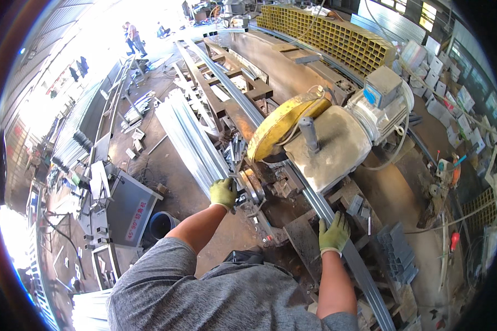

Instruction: The person repeatedly picks up long metal profiles, positions them on a chop saw, and cuts them to length. After each cut, the person stacks the cut pieces on a nearby pile. The process is repeated multiple times throughout the clip.

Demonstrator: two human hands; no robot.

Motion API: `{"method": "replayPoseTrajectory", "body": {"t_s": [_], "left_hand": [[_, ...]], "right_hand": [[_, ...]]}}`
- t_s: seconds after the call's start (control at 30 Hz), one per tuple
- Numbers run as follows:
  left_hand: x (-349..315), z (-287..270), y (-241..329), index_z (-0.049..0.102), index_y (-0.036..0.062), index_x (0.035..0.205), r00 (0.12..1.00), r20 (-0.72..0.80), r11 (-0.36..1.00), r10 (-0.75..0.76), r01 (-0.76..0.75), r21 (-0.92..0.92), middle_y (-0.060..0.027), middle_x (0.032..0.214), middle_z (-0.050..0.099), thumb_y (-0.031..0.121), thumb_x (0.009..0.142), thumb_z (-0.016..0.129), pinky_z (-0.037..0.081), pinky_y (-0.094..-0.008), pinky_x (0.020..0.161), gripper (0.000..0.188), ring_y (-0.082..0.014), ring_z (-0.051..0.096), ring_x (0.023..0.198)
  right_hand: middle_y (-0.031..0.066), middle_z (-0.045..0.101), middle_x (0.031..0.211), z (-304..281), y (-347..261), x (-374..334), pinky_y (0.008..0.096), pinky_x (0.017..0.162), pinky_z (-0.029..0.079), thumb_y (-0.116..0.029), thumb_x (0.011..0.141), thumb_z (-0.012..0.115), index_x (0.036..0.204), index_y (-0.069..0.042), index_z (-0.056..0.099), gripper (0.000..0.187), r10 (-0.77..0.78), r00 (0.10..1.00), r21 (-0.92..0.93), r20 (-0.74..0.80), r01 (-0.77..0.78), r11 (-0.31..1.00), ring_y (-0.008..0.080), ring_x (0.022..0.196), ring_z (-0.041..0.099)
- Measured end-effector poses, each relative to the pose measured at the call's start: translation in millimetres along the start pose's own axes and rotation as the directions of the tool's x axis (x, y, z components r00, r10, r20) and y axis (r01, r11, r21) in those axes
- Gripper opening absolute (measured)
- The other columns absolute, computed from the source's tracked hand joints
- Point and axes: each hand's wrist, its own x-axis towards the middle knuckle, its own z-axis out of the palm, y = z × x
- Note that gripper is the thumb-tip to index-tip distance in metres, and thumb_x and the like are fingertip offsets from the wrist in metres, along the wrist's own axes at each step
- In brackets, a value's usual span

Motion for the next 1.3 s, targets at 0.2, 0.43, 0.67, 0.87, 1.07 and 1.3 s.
{"method": "replayPoseTrajectory", "body": {"t_s": [0.2, 0.43, 0.67, 0.87, 1.07, 1.3], "left_hand": [[0.2, -4.1, 2.7, 0.085, 0.0123, 0.109, 0.999, -0.035, 1.0, 0.01, -0.01, 0.003, -0.0197, 0.111, 0.091, 0.036, 0.115, 0.074, 0.063, -0.0655, 0.102, 0.028, -0.0488, 0.084, 0.115], [-1.3, -2.7, 0.5, 0.085, 0.0137, 0.11, 0.998, -0.06, 0.999, 0.026, -0.028, -0.033, -0.0198, 0.109, 0.09, 0.035, 0.113, 0.075, 0.062, -0.0646, 0.103, 0.024, -0.049, 0.084, 0.114], [-1.2, -4.0, -0.7, 0.086, 0.0143, 0.11, 0.999, -0.027, 1.0, 0.018, -0.018, -0.022, -0.0207, 0.109, 0.09, 0.034, 0.114, 0.075, 0.062, -0.0648, 0.103, 0.023, -0.0493, 0.084, 0.113], [-0.3, -3.3, -1.6, 0.086, 0.014, 0.112, 1.0, -0.021, 0.999, 0.018, -0.019, -0.047, -0.0209, 0.11, 0.09, 0.035, 0.114, 0.075, 0.062, -0.0647, 0.104, 0.024, -0.0493, 0.083, 0.114], [-0.9, -5.3, -1.0, 0.087, 0.0139, 0.114, 0.999, -0.025, 0.999, 0.026, -0.027, -0.043, -0.0204, 0.11, 0.09, 0.034, 0.115, 0.075, 0.062, -0.0648, 0.104, 0.024, -0.0492, 0.083, 0.114], [-0.9, -6.9, -0.3, 0.086, 0.0139, 0.116, 0.998, -0.047, 0.997, 0.043, -0.046, -0.062, -0.0196, 0.111, 0.09, 0.033, 0.115, 0.075, 0.061, -0.0648, 0.104, 0.022, -0.0491, 0.083, 0.115]], "right_hand": [[0.0277, 0.072, 0.175, 1.8, 3.3, -0.9, 0.0626, 0.136, 0.052, -0.064, 0.117, 0.075, 0.176, -0.002, 0.065, 0.086, -0.026, 1.0, -0.007, -0.012, 0.026, 1.0, 0.0499, 0.162, 0.067], [0.0274, 0.072, 0.175, 0.6, 1.6, -0.7, 0.0621, 0.135, 0.052, -0.064, 0.118, 0.073, 0.176, -0.001, 0.065, 0.086, -0.025, 1.0, -0.019, 0.001, 0.025, 0.999, 0.0493, 0.162, 0.067], [0.0259, 0.072, 0.174, 4.4, 2.4, -1.0, 0.064, 0.133, 0.052, -0.063, 0.116, 0.075, 0.175, -0.002, 0.066, 0.086, 0.004, 1.0, -0.018, 0.021, -0.003, 1.0, 0.0498, 0.158, 0.069], [0.028, 0.072, 0.174, 0.5, 0.9, -0.7, 0.0653, 0.133, 0.053, -0.064, 0.118, 0.073, 0.177, -0.002, 0.065, 0.086, 0.01, 0.999, -0.013, 0.035, -0.009, 1.0, 0.0513, 0.158, 0.069], [0.0282, 0.072, 0.174, 1.6, 0.9, -0.9, 0.0658, 0.133, 0.053, -0.065, 0.119, 0.071, 0.178, -0.003, 0.064, 0.086, 0.006, 1.0, -0.014, 0.026, -0.006, 1.0, 0.0514, 0.157, 0.069], [0.0272, 0.073, 0.172, 4.6, 2.4, -1.7, 0.0655, 0.132, 0.053, -0.066, 0.118, 0.072, 0.176, -0.003, 0.065, 0.086, -0.025, 0.999, -0.032, -0.024, 0.024, 0.999, 0.0506, 0.156, 0.07]]}}
